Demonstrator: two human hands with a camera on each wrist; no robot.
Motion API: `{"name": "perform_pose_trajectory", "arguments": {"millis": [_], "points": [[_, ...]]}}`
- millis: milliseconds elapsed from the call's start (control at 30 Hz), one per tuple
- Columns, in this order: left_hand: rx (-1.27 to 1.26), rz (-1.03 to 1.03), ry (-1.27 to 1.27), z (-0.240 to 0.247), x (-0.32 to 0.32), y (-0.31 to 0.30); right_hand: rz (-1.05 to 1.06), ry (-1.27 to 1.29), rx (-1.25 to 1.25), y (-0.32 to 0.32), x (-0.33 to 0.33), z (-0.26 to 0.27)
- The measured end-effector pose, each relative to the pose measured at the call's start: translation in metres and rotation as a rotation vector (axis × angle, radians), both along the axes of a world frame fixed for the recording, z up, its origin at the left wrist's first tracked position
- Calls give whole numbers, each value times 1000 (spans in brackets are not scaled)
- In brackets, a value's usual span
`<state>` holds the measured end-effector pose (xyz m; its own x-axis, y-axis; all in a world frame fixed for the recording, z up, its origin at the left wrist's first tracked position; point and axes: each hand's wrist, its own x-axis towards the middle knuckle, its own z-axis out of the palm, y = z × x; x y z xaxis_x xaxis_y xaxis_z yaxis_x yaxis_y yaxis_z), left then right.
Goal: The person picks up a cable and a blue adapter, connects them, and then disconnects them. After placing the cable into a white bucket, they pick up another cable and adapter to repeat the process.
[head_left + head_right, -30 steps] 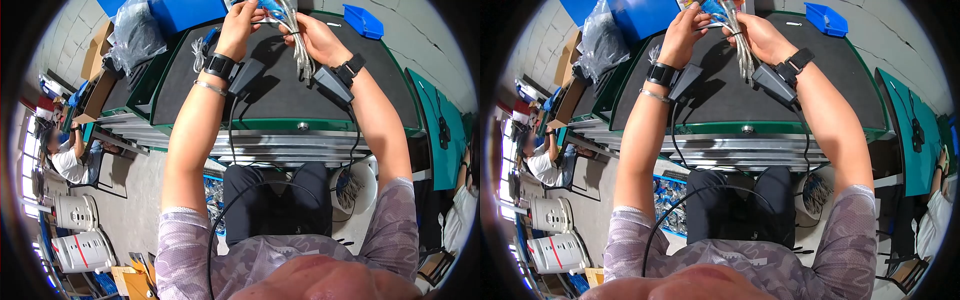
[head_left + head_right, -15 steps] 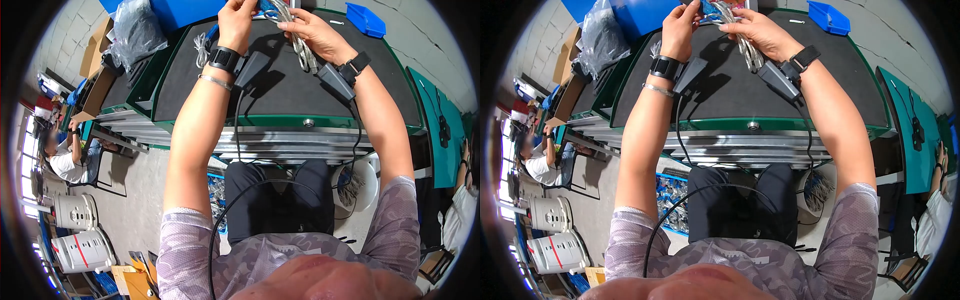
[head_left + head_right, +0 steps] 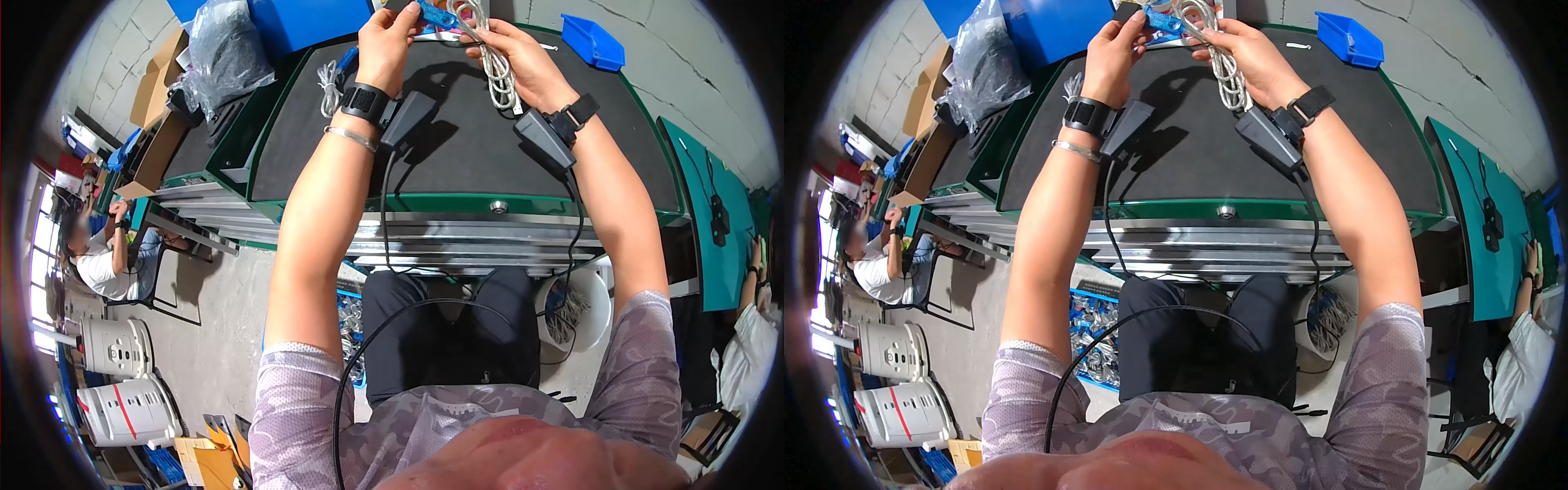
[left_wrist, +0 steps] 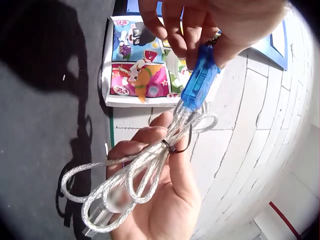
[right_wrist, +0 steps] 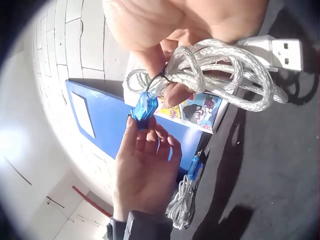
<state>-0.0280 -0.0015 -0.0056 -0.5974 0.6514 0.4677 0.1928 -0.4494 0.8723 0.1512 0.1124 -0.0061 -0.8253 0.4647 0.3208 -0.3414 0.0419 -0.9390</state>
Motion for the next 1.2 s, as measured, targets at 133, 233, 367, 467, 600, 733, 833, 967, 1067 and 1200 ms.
{"name": "perform_pose_trajectory", "arguments": {"millis": [133,233,367,467,600,733,833,967,1067,1200], "points": [[-19,-16,-55,1,2,-2,13,1,-2,-1,1,2],[-43,-80,-51,5,5,-7,-119,32,71,0,2,3],[-48,-191,-89,12,18,-13,-318,185,309,3,0,5],[-19,-346,-158,14,19,-18,-786,170,1051,3,5,8],[-74,-342,0,12,21,-17,-1023,244,1210,3,10,14],[-84,-279,103,9,26,-12,-1380,346,1191,7,4,19],[-65,-294,93,8,24,-11,-1105,308,643,12,-2,5],[-46,-238,134,4,18,-9,-329,100,-63,21,9,3],[-41,-173,162,1,15,-7,-70,127,-317,34,11,3],[-21,-177,266,0,17,-4,-107,63,-423,32,6,2]]}}
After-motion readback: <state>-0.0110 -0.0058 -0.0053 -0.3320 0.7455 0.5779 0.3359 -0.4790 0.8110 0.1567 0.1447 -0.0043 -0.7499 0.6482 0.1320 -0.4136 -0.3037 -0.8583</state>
